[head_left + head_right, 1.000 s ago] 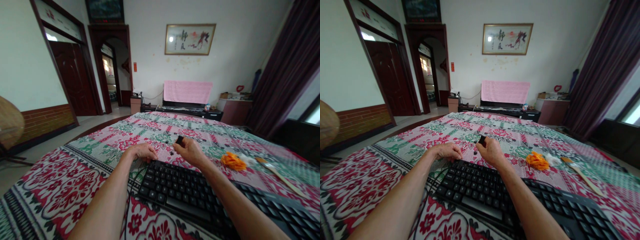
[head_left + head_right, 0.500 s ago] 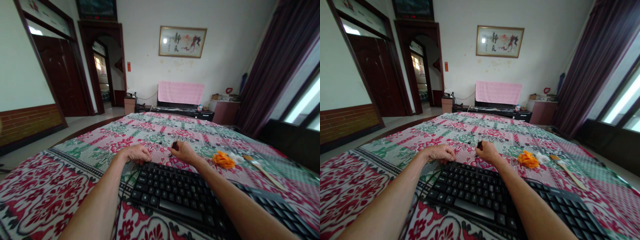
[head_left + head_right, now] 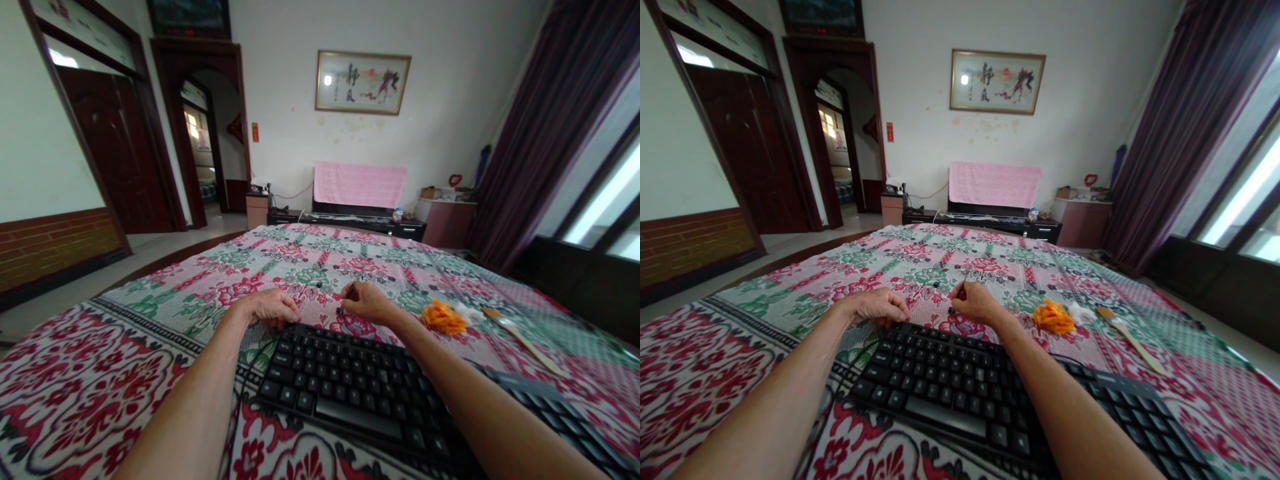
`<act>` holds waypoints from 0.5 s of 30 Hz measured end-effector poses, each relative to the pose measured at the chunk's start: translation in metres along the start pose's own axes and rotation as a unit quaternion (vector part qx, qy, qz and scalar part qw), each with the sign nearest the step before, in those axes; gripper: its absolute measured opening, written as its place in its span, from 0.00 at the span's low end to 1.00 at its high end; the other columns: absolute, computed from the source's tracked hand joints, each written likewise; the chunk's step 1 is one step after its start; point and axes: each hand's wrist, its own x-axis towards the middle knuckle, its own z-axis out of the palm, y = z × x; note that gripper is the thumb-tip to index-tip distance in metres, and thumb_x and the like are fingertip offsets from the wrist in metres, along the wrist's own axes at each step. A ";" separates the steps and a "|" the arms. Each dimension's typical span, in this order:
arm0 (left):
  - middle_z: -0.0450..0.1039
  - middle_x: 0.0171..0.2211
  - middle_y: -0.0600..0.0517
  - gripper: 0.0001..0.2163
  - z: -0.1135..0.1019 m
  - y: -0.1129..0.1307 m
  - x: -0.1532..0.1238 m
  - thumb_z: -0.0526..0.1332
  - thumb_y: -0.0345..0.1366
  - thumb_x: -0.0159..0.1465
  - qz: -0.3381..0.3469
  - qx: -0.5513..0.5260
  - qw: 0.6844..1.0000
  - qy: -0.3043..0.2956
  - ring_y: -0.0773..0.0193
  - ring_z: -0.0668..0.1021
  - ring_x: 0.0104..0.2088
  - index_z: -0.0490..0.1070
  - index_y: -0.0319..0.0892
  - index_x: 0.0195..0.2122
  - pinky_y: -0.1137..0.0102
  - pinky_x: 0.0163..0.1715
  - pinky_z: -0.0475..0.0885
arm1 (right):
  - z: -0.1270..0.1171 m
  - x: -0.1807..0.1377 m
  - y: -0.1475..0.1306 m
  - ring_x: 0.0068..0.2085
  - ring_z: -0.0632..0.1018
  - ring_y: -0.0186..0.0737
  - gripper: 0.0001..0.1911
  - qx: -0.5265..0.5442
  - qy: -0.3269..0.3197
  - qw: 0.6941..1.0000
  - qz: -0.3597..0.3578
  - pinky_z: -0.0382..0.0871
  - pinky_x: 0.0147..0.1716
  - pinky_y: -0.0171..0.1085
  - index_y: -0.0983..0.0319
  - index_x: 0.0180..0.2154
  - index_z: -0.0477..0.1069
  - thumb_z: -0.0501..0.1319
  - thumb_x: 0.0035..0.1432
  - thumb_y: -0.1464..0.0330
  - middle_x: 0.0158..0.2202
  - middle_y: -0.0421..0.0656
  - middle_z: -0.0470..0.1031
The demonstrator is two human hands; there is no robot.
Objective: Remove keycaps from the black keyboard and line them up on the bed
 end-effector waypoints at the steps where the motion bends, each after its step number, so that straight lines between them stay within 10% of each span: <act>1: 0.68 0.19 0.56 0.13 0.000 0.000 0.000 0.62 0.42 0.45 0.002 0.000 1.000 -0.001 0.71 0.68 0.19 0.74 0.42 0.31 0.77 0.19 0.61 | -0.001 0.000 0.000 0.22 0.68 0.30 0.07 -0.002 -0.002 1.000 -0.002 0.59 0.22 0.29 0.65 0.28 0.70 0.56 0.43 0.71 0.21 0.39 0.70; 15: 0.68 0.19 0.56 0.13 0.001 0.002 -0.001 0.62 0.41 0.45 -0.006 -0.010 1.000 -0.002 0.71 0.68 0.19 0.74 0.41 0.31 0.77 0.19 0.60 | -0.006 0.003 -0.012 0.21 0.68 0.30 0.08 -0.065 -0.033 0.997 -0.005 0.58 0.23 0.29 0.66 0.29 0.71 0.56 0.44 0.73 0.20 0.39 0.70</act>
